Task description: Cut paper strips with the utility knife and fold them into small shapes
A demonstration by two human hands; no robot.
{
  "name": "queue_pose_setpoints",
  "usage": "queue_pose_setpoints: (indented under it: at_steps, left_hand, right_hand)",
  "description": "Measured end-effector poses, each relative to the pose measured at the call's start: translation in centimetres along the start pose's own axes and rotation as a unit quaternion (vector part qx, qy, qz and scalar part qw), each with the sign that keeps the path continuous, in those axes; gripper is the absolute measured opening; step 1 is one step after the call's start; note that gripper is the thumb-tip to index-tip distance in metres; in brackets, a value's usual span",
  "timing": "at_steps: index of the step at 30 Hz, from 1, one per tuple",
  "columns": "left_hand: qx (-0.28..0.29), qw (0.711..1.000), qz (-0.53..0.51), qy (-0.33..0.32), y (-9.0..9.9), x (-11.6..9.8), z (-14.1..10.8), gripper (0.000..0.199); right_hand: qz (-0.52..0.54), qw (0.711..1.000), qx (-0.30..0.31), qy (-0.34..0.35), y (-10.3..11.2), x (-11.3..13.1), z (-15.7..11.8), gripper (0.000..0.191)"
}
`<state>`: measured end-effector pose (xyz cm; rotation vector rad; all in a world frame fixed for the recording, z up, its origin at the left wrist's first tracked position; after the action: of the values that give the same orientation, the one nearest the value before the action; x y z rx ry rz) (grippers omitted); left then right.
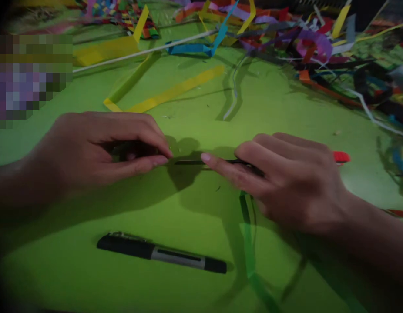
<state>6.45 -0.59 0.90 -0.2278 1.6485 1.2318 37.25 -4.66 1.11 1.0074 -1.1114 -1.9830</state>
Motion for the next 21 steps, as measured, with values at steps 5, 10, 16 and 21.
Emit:
queue_pose_setpoints:
  at_steps: [5, 10, 16, 21]
  left_hand:
    - [0.020, 0.999, 0.000, 0.032, -0.3, -1.1, 0.2, 0.007]
    - [0.002, 0.999, 0.038, -0.009, -0.6, -1.3, 0.3, 0.007]
    - [0.005, 0.995, 0.078, -0.058, -0.6, -1.3, 0.6, 0.006]
    - [0.018, 0.993, 0.078, -0.083, -0.7, -1.4, 0.8, 0.004]
  right_hand:
    - [0.046, 0.996, 0.059, -0.050, 0.3, 0.1, -0.4, 0.056]
    - [0.112, 0.987, 0.068, -0.092, 0.1, -0.5, -0.5, 0.071]
    - [0.128, 0.981, 0.069, -0.130, 0.1, -0.1, 0.5, 0.076]
    - [0.156, 0.980, 0.038, -0.114, 0.0, 0.7, 0.5, 0.061]
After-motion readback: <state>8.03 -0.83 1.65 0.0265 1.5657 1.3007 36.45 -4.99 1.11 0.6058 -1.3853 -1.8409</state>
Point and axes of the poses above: each hand's wrist, its own z-axis towards the middle knuckle, its own y-axis out of the back of the hand, x = y × z, the point moved 1 cm from there along z, towards the middle knuckle, and after that the axes turned 4 degrees about y, right-handed, at the moved point
